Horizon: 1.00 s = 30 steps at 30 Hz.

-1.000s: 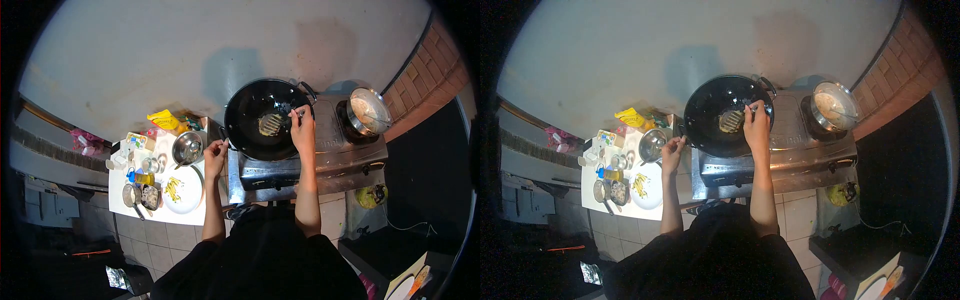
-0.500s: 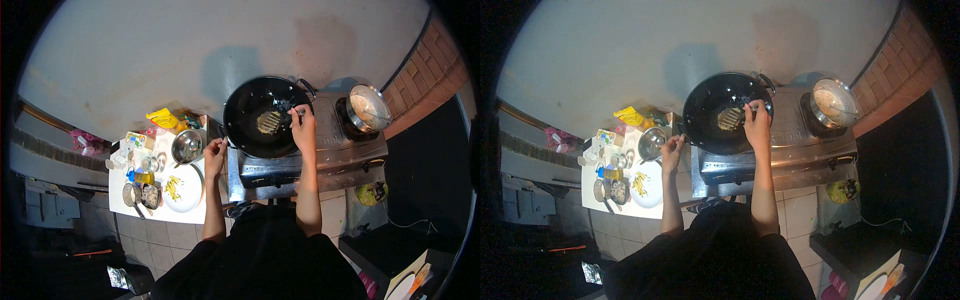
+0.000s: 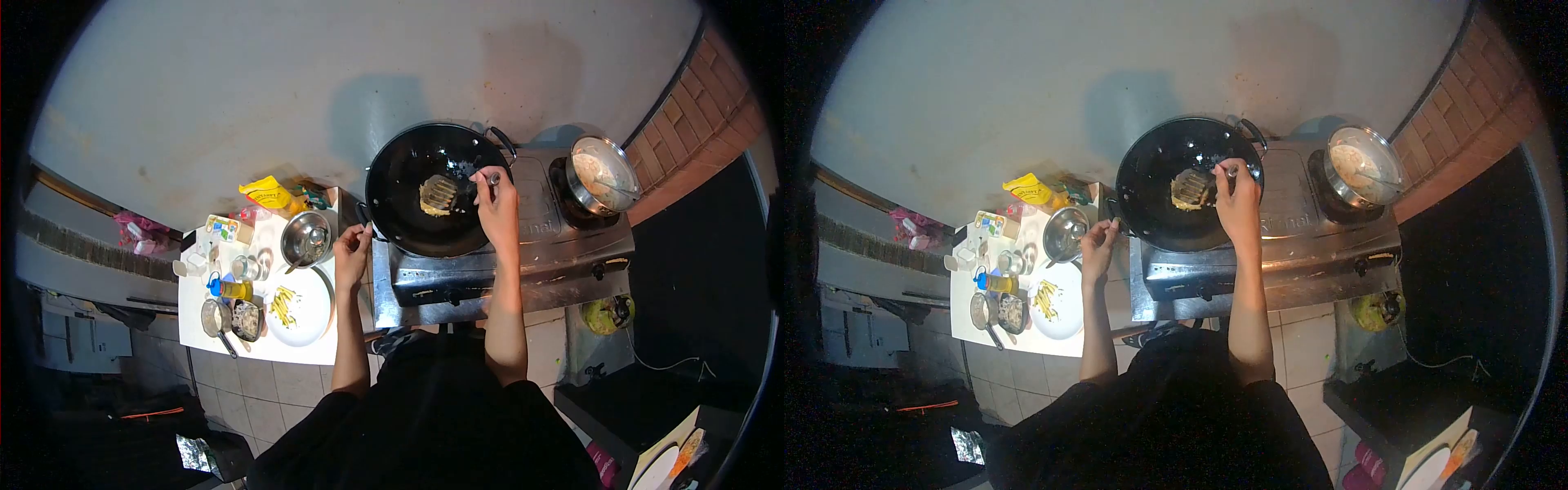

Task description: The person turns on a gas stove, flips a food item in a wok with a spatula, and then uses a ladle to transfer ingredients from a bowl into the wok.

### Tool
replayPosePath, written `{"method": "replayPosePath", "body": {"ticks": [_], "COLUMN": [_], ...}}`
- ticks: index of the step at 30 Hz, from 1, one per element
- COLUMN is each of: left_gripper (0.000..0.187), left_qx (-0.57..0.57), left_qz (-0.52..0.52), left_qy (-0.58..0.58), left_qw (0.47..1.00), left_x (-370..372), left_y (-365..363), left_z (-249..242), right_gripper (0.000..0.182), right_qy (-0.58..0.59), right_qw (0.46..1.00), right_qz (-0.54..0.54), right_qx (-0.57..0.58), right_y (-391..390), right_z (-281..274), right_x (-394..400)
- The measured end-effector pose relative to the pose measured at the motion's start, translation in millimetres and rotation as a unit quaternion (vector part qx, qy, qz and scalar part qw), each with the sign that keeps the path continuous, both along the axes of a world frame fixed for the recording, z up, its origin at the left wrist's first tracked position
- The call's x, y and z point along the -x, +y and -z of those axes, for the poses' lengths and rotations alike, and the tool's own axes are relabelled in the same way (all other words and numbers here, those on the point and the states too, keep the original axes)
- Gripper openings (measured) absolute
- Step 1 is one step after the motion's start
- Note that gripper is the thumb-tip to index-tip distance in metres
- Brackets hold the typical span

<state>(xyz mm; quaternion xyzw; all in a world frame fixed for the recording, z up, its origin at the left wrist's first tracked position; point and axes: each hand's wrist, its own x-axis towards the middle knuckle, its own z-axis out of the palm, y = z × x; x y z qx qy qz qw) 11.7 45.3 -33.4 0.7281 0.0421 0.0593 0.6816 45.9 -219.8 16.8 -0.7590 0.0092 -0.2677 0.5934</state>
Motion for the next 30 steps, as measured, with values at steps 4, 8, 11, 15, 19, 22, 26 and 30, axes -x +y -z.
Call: {"method": "replayPosePath", "body": {"ticks": [4, 8, 11, 15, 19, 22, 26, 30], "left_gripper": [0.016, 0.016, 0.016, 0.015, 0.015, 0.014, 0.014, 0.015], "left_qx": [-0.003, 0.008, 0.010, 0.003, 0.004, 0.006, 0.022, 0.011], "left_qz": [0.002, 0.003, 0.005, -0.005, -0.006, -0.010, -0.009, -0.008], "left_qy": [0.005, 0.011, 0.004, 0.002, 0.014, 0.013, 0.018, 0.035], "left_qw": [1.000, 1.000, 1.000, 1.000, 1.000, 1.000, 1.000, 0.999], "left_x": [0, 1, 0, 0, 1, 1, 0, 2], "left_y": [0, 0, 1, 0, -2, -4, -2, -3], "left_z": [-1, -2, 0, 1, -3, -4, 0, -3], "right_gripper": [0.008, 0.007, 0.007, 0.009, 0.012, 0.012, 0.013, 0.012], "right_qy": [-0.014, -0.015, -0.052, -0.019, 0.020, 0.036, 0.046, 0.051], "right_qw": [1.000, 0.999, 0.998, 1.000, 0.998, 0.998, 0.997, 0.996], "right_qz": [-0.017, -0.027, -0.032, 0.022, 0.050, 0.024, -0.016, -0.034], "right_qx": [-0.011, 0.011, 0.030, 0.009, -0.023, -0.044, -0.056, -0.064], "right_y": [0, -1, -2, -10, -19, -21, -21, -19], "right_z": [-12, -21, -22, -14, -8, -9, -2, 6], "right_x": [6, 9, 10, 8, 8, 11, 9, 6]}}
